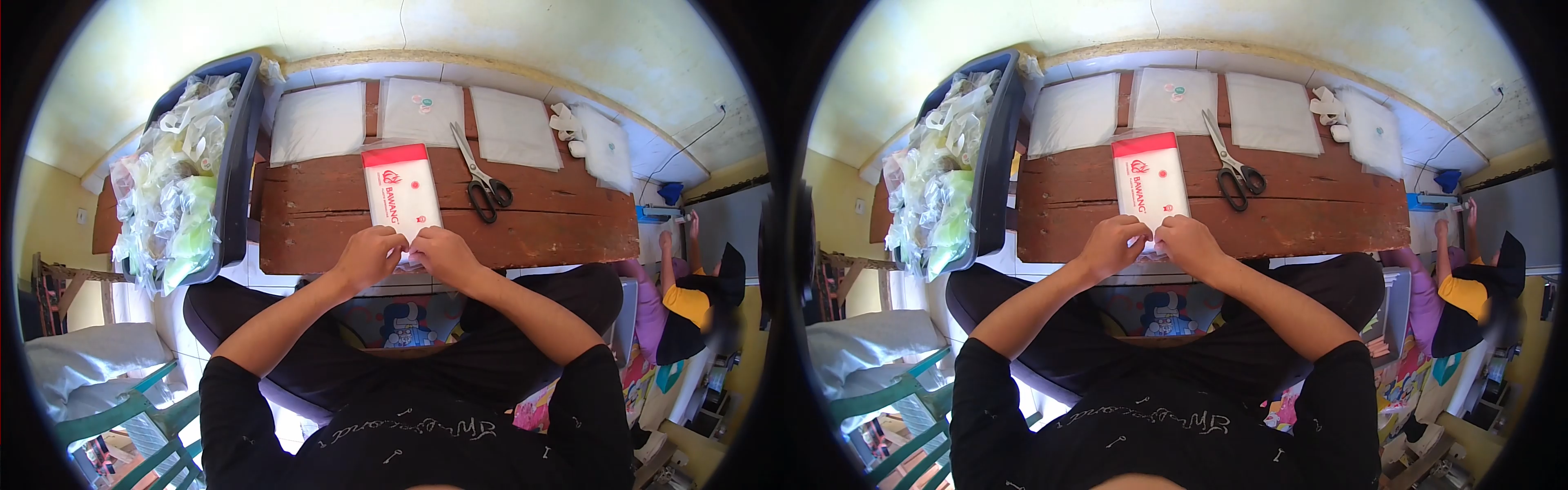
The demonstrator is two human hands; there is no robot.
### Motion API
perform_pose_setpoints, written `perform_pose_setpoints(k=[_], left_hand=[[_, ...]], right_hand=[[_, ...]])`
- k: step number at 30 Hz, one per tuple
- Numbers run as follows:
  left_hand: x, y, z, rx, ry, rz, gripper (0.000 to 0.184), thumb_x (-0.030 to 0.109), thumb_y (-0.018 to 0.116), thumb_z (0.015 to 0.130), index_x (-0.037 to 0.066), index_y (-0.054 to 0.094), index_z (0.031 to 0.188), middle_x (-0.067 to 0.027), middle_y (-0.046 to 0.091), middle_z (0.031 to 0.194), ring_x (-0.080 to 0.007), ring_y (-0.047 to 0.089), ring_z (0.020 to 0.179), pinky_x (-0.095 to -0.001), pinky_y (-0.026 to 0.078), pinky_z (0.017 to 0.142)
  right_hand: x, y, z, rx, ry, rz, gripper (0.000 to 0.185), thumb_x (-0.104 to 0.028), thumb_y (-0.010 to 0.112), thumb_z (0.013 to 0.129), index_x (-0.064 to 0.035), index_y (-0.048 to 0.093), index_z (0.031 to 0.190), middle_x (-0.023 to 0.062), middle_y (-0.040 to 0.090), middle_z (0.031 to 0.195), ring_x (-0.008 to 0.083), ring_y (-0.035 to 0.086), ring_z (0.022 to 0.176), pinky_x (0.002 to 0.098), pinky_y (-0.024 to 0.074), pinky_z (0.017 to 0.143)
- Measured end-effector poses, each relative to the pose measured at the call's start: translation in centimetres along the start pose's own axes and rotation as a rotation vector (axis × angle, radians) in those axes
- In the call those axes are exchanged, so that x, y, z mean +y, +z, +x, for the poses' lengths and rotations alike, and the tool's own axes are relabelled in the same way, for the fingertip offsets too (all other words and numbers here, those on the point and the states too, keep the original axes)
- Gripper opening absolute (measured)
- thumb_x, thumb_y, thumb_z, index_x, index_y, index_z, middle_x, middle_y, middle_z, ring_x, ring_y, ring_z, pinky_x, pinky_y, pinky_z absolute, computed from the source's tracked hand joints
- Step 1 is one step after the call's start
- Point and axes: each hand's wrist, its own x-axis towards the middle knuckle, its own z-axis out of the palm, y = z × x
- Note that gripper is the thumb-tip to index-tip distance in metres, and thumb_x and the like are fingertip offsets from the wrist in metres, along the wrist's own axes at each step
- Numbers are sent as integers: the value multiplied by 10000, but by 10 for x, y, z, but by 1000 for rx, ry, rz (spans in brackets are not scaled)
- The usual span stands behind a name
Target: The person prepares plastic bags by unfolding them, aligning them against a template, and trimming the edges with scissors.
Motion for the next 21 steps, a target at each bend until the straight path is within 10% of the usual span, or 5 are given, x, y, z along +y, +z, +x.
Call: perform_pose_setpoints(k=[21], left_hand=[[-1,6,-1,-20,-45,-67,84,71,600,817,71,660,876,-131,661,830,-357,642,795,-454,508,715]], right_hand=[[-3,-1,-1,-120,-141,-203,77,-74,605,765,-12,613,811,118,597,859,277,615,848,391,519,753]])
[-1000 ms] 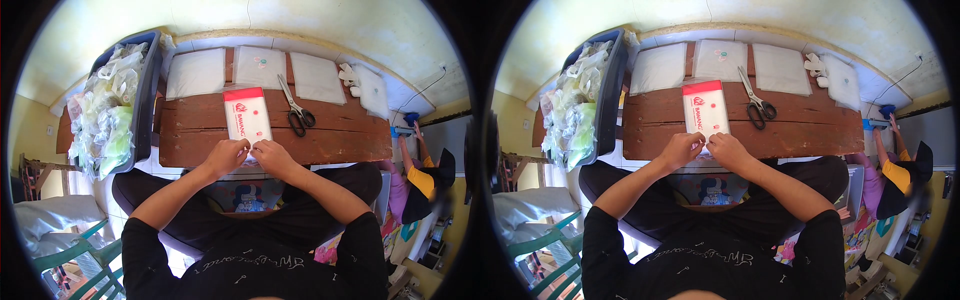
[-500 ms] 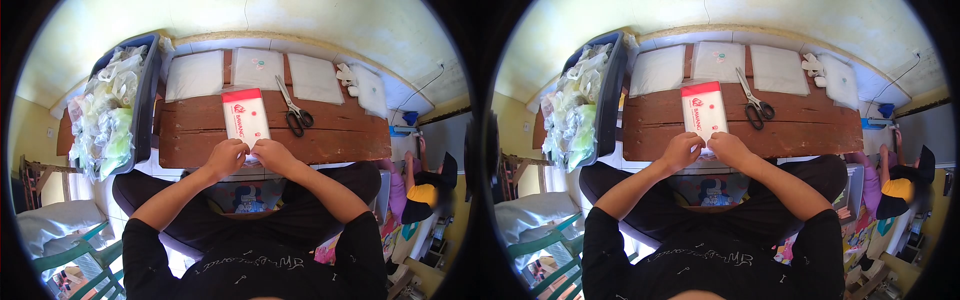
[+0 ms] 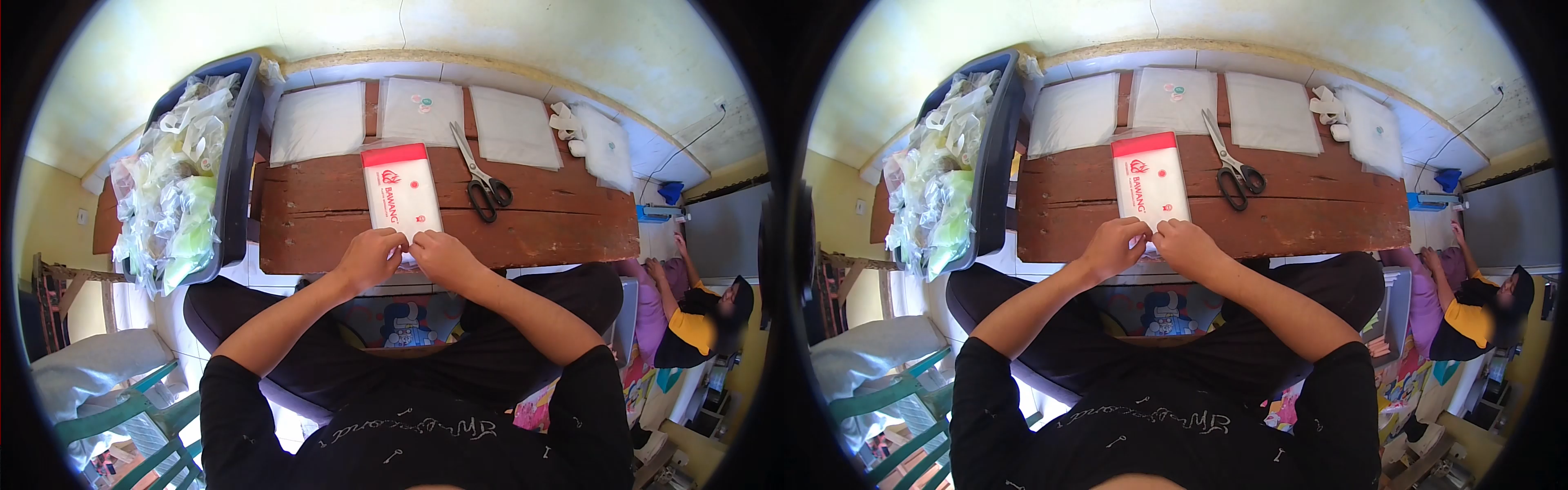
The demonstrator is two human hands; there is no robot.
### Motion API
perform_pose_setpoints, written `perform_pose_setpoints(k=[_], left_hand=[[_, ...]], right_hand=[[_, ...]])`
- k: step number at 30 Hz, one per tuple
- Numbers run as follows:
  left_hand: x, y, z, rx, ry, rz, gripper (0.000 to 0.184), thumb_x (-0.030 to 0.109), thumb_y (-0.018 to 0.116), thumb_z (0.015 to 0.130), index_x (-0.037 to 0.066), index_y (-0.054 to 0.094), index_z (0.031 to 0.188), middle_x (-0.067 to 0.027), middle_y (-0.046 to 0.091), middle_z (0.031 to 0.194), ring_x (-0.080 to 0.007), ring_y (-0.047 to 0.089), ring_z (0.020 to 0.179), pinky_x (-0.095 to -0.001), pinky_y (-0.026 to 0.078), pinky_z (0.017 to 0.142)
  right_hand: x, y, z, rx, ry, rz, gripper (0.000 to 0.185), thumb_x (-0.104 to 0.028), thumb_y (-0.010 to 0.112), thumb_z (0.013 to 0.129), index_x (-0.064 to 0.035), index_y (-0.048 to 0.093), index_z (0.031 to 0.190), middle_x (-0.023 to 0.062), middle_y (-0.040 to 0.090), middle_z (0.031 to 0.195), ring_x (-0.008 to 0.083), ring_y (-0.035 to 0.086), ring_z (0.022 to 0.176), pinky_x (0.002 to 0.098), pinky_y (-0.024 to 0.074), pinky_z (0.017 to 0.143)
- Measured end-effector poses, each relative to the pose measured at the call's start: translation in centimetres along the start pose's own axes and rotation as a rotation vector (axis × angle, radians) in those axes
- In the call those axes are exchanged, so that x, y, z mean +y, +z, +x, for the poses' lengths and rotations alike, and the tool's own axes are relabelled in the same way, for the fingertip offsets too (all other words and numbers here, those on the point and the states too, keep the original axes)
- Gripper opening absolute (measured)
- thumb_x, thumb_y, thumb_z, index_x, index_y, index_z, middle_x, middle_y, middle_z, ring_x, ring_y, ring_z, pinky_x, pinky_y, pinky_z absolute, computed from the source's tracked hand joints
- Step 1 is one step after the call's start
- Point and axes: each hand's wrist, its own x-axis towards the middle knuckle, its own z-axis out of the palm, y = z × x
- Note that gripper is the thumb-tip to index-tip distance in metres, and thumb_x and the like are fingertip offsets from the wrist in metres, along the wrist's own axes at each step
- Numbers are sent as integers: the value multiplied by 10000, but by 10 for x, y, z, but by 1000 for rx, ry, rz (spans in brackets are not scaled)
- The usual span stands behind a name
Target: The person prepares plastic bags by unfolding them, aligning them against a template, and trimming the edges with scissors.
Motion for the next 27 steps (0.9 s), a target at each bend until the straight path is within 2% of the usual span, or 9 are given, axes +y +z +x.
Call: perform_pose_setpoints(k=[2,12,15,17,18,20,24,26,27], left_hand=[[1,0,0,20,-32,-17,98,43,637,788,51,666,882,-141,674,838,-345,663,782,-409,522,705],[8,4,-2,9,-130,-133,94,30,666,790,22,649,882,-160,691,812,-315,696,752,-359,540,683],[13,14,-6,8,-229,-243,77,13,671,806,6,639,875,-131,706,785,-230,709,716,-322,545,664],[19,22,-8,6,-294,-430,75,12,672,829,-8,611,868,-89,691,737,-144,686,697,-286,540,648],[21,26,-9,11,-295,-430,75,12,672,829,-8,611,868,-89,691,737,-144,686,697,-286,540,648],[27,33,-10,-36,-477,-707,89,22,650,829,-8,593,891,-89,659,703,-173,674,691,-302,523,631],[34,40,-11,15,-489,-734,64,24,636,857,0,582,884,-79,630,670,-149,663,689,-285,511,612],[35,37,-12,-24,-312,-474,225,77,723,824,17,580,987,-94,645,854,-165,659,810,-314,518,708],[35,35,-11,-26,-311,-473,225,77,723,824,17,580,987,-94,645,854,-165,659,810,-314,518,708]], right_hand=[[-2,-1,0,5,-13,-88,80,-83,604,760,-23,608,814,104,593,853,256,609,840,367,510,745],[0,1,-4,6,-25,-76,103,-124,625,759,-38,607,815,96,589,860,250,594,853,367,475,768],[2,-2,-11,-2,-26,-6,129,-132,656,733,-44,618,820,85,587,865,252,583,873,373,463,797],[6,-4,-15,4,-33,11,148,-138,677,713,-50,626,820,75,582,875,248,574,906,383,448,829],[7,-4,-17,3,-37,11,148,-138,677,713,-50,626,820,75,582,875,248,574,906,383,448,829],[8,-5,-19,40,-17,17,131,-133,670,717,-52,625,810,80,570,891,252,567,924,390,436,889],[9,-2,-20,122,-28,-13,132,-139,666,725,-46,614,803,92,559,908,261,564,933,395,422,950],[14,-2,-17,173,-16,-22,144,-141,654,744,-35,601,826,110,567,951,286,564,962,416,419,979],[17,-4,-15,174,-14,-22,144,-141,654,744,-35,601,826,110,567,951,286,564,962,416,419,979]])
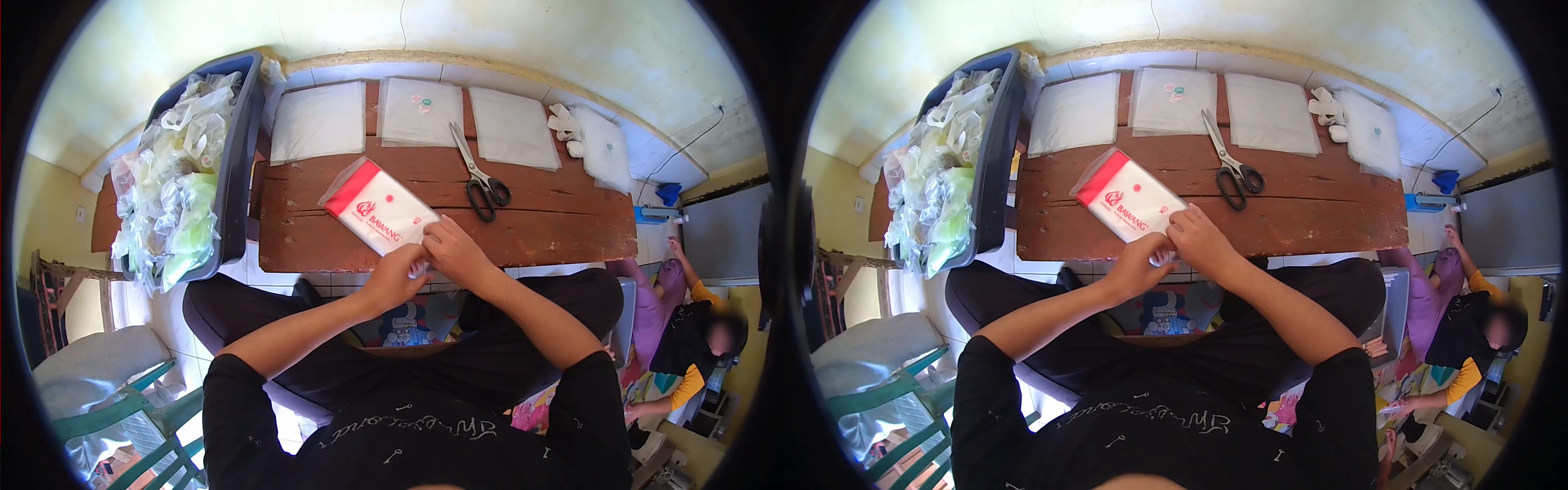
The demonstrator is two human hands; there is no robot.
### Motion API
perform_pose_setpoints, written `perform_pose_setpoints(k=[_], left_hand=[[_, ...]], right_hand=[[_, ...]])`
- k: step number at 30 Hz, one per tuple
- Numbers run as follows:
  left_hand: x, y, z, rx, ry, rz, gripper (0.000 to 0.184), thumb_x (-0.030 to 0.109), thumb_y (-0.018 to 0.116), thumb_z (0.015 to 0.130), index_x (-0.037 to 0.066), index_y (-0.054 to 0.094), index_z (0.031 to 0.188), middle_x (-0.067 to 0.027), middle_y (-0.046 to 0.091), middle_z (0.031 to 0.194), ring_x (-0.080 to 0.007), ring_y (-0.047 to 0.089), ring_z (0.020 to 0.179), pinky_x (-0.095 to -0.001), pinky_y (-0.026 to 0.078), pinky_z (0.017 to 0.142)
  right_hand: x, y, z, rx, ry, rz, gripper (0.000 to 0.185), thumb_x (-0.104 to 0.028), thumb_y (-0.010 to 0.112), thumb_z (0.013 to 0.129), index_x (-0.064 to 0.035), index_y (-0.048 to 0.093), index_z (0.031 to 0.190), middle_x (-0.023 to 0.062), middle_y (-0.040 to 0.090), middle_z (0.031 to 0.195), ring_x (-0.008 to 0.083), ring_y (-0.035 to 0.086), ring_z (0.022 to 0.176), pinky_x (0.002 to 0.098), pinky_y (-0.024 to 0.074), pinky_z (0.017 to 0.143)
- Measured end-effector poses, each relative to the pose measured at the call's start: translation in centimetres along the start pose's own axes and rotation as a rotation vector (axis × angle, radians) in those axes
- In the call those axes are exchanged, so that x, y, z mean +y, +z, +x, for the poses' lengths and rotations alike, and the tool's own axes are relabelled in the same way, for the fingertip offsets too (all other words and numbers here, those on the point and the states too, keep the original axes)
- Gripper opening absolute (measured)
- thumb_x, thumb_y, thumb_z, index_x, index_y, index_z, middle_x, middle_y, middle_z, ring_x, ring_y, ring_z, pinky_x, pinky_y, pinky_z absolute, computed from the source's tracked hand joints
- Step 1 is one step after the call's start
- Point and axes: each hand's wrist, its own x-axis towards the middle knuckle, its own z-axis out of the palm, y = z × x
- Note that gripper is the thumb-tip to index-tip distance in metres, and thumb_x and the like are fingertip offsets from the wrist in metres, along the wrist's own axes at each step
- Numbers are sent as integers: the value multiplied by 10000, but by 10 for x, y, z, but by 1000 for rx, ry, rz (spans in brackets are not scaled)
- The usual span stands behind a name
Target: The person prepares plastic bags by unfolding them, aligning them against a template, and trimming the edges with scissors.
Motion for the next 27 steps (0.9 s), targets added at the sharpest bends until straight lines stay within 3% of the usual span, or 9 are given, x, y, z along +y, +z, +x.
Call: perform_pose_setpoints(k=[2,3,5,8,18,21,27], left_hand=[[2,-8,3,-9,507,574,417,158,767,769,34,572,1117,-138,607,1039,-265,607,1007,-387,479,866],[1,-14,6,-9,508,576,417,158,767,769,34,572,1117,-138,607,1039,-265,607,1007,-387,479,866],[-1,-26,13,-67,687,760,557,210,767,734,26,538,1207,-168,556,1159,-345,533,1117,-426,427,956],[-11,-28,20,47,689,693,484,184,740,766,9,547,1174,-167,567,1126,-349,550,1089,-426,444,945],[-20,-23,27,141,605,690,351,78,688,796,7,561,1115,-158,577,1074,-336,562,985,-403,475,877],[-24,-27,32,213,585,702,319,88,698,793,21,569,1076,-145,579,1062,-324,562,946,-399,477,845],[-27,-38,50,287,554,728,286,142,722,791,28,575,1008,-120,575,1014,-308,570,904,-394,477,794]], right_hand=[[7,-4,7,-20,-5,87,136,-130,615,784,-29,590,871,120,583,1009,303,570,1014,454,423,994],[14,-1,9,-18,-6,86,136,-130,615,784,-29,590,871,120,583,1009,303,570,1014,454,423,994],[24,6,14,40,-27,53,131,-112,562,829,-25,580,925,126,591,1067,311,572,1066,473,420,1029],[33,6,19,19,-45,69,144,-108,526,856,-17,575,956,130,592,1090,312,574,1090,470,404,1066],[36,22,44,65,-61,157,171,-114,550,849,-14,584,985,157,588,1181,329,552,1168,484,386,1089],[37,16,50,198,-83,-19,164,-117,575,829,-27,607,962,159,589,1170,320,552,1162,464,399,1074],[53,13,51,266,62,-90,115,-108,626,803,-56,625,906,116,595,1076,287,567,1050,434,453,901]])
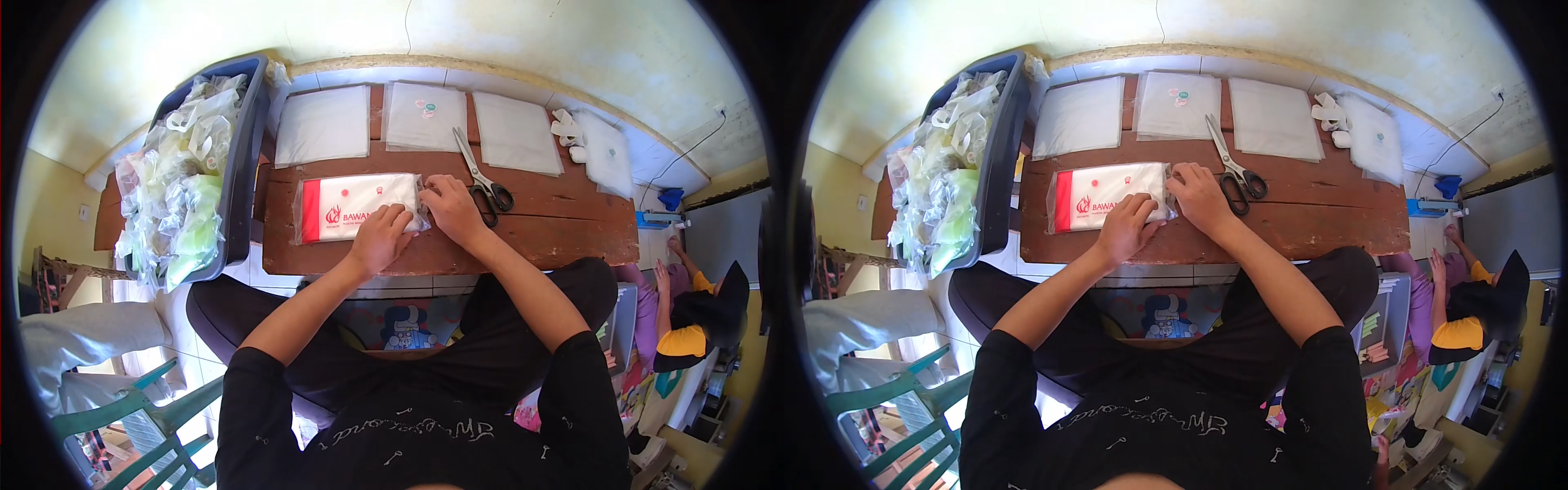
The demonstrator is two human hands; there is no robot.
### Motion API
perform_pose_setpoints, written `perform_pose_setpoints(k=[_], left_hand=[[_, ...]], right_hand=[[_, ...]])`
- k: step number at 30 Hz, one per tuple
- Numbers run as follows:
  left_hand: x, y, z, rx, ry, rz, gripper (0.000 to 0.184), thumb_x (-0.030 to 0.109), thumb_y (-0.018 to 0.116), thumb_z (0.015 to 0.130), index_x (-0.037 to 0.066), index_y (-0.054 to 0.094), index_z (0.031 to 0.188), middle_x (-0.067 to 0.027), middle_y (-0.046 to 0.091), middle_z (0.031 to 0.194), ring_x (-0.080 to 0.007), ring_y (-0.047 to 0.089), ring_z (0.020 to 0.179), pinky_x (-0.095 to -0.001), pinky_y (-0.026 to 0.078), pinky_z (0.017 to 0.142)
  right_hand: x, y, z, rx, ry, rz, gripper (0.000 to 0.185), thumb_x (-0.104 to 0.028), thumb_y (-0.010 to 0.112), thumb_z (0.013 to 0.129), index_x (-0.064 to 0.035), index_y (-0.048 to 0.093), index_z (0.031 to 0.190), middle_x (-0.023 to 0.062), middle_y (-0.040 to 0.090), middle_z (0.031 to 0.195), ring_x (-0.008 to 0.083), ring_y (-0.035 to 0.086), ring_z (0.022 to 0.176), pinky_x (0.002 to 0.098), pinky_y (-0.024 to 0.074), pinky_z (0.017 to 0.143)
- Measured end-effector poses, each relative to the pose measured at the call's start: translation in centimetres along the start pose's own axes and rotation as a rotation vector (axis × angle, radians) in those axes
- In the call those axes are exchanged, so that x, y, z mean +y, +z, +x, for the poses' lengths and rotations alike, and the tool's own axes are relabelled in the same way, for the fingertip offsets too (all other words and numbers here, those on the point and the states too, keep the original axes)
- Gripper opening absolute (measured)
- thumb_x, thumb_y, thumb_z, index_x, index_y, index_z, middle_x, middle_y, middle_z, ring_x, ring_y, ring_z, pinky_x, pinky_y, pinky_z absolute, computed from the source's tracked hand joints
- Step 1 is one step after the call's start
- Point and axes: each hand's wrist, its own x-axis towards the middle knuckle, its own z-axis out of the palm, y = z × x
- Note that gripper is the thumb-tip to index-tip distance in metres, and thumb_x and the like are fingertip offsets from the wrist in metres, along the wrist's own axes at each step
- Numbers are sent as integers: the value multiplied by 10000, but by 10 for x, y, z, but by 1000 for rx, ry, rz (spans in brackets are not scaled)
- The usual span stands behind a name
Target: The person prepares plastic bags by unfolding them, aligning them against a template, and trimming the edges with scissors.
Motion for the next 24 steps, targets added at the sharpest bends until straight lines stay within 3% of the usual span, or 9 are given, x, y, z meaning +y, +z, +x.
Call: perform_pose_setpoints(k=[3,5,8,11,15,17,24], left_hand=[[-5,0,-1,3,7,-20,290,164,727,795,24,578,1001,-118,574,995,-308,569,891,-395,475,781],[-6,-1,-2,-11,44,-9,285,165,726,799,23,579,997,-120,578,981,-310,566,878,-398,472,775],[-6,1,-2,-1,72,-17,276,161,727,798,24,580,987,-120,578,960,-308,561,860,-399,468,767],[-8,3,-3,-5,79,-17,258,153,725,798,29,582,974,-111,578,937,-296,556,845,-395,462,752],[-8,3,-4,-19,105,5,241,143,722,799,35,584,964,-100,577,923,-282,553,833,-386,455,738],[-8,2,-3,-6,119,13,233,138,721,799,42,585,963,-93,579,919,-274,552,831,-379,449,736],[-7,0,-5,40,57,2,281,183,737,789,45,593,987,-98,597,983,-288,565,913,-403,439,813]], right_hand=[[0,6,0,-49,102,91,121,-111,665,793,-49,638,894,106,608,990,284,579,977,424,460,808],[-5,11,0,-73,327,304,130,-114,711,803,-10,655,858,104,625,893,259,606,794,371,478,697],[-11,16,3,-62,525,423,162,-148,721,815,8,674,822,120,620,784,255,601,669,371,475,623],[-14,15,7,-71,564,421,212,-188,739,809,14,678,788,117,610,738,243,595,626,370,474,603],[-17,16,9,-98,610,425,205,-185,735,804,16,691,811,121,641,747,228,618,653,356,487,617],[-18,20,11,-71,702,531,200,-184,695,790,13,709,819,189,687,788,309,680,743,394,524,702],[-19,17,16,-215,835,545,207,-188,678,781,6,728,831,191,706,788,304,703,737,380,543,713]])
